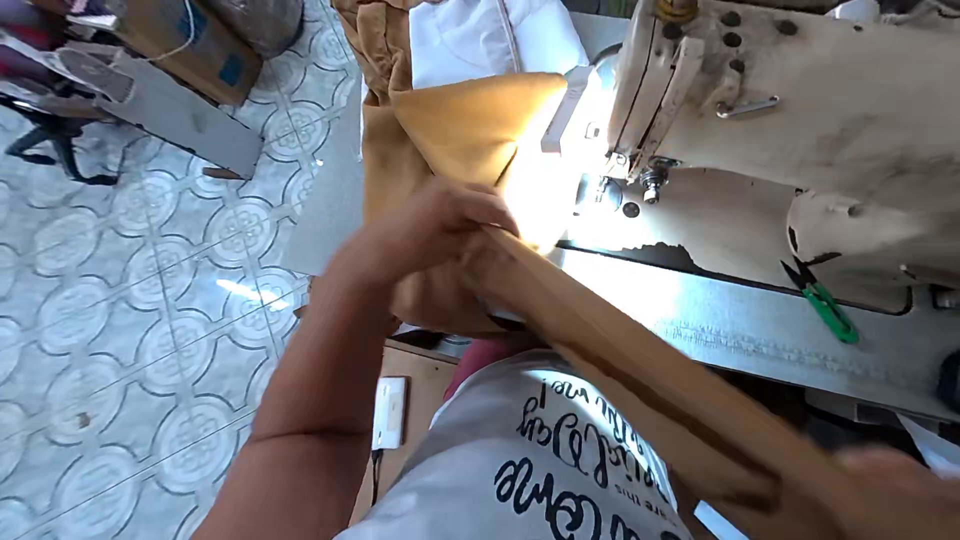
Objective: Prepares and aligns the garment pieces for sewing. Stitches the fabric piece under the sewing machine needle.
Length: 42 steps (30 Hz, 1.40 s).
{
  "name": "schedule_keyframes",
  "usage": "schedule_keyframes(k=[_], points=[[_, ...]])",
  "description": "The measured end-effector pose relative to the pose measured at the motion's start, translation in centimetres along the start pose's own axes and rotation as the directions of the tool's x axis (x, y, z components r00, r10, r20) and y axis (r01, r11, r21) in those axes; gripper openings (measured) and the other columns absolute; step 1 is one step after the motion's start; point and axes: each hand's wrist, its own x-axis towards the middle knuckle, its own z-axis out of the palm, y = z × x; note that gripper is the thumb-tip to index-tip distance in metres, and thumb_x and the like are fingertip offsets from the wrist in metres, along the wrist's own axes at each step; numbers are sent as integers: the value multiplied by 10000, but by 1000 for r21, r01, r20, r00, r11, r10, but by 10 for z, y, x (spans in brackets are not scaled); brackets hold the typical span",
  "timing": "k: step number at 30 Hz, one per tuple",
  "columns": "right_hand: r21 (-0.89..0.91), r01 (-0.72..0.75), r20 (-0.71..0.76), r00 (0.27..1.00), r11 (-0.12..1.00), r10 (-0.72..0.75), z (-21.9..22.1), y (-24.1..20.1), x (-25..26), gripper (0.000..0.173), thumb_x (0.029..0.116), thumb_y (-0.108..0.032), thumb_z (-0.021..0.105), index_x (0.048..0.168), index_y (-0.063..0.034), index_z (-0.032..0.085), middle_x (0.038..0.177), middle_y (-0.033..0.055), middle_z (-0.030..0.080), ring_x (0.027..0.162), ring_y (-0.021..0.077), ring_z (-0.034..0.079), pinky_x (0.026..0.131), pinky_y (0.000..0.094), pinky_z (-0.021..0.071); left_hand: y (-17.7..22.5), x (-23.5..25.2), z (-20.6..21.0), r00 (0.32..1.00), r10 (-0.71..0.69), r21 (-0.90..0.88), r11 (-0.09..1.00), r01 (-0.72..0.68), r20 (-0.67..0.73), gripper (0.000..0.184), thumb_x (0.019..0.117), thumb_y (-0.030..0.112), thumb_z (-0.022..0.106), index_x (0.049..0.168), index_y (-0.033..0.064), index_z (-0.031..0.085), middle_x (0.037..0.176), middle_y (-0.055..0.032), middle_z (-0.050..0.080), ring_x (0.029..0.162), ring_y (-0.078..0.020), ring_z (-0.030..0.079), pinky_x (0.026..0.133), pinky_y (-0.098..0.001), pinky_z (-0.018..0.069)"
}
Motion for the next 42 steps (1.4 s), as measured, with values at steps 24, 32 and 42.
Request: schedule_keyframes(k=[24, 32, 42], points=[[-503, -117, -19, 992, 856, 124, 160, 117, 32, 199, 963, -152, 690, 1088, -1, 727, 1033, 148, 731, 977, 243, 715, 858, 354, 591, 7, 6, 116, 988, -131, 374, 915, 153, -85, 314, 958, -15, 595, 1145, 156, 780, 989, -114, 734, 931, -285, 699, 844, -442, 569], [-261, -275, -101, 961, 926, 257, 148, 122, 39, 172, 999, -80, 638, 1117, -7, 739, 1013, 92, 740, 887, 63, 698, 805, 198, 569, 13, 12, 121, 984, -147, 563, 824, 66, 99, 384, 985, 0, 549, 1269, 201, 710, 1061, -144, 688, 1019, -332, 654, 893, -471, 514], [-646, -51, 118, 979, 762, 165, 161, 109, 34, 217, 983, -121, 639, 1138, -38, 767, 1095, 190, 683, 1039, 344, 673, 859, 428, 582, 10, 9, 119, 982, -128, 567, 823, 26, 141, 318, 994, 8, 533, 1204, 155, 722, 1046, -148, 670, 1018, -328, 648, 864, -458, 531]])
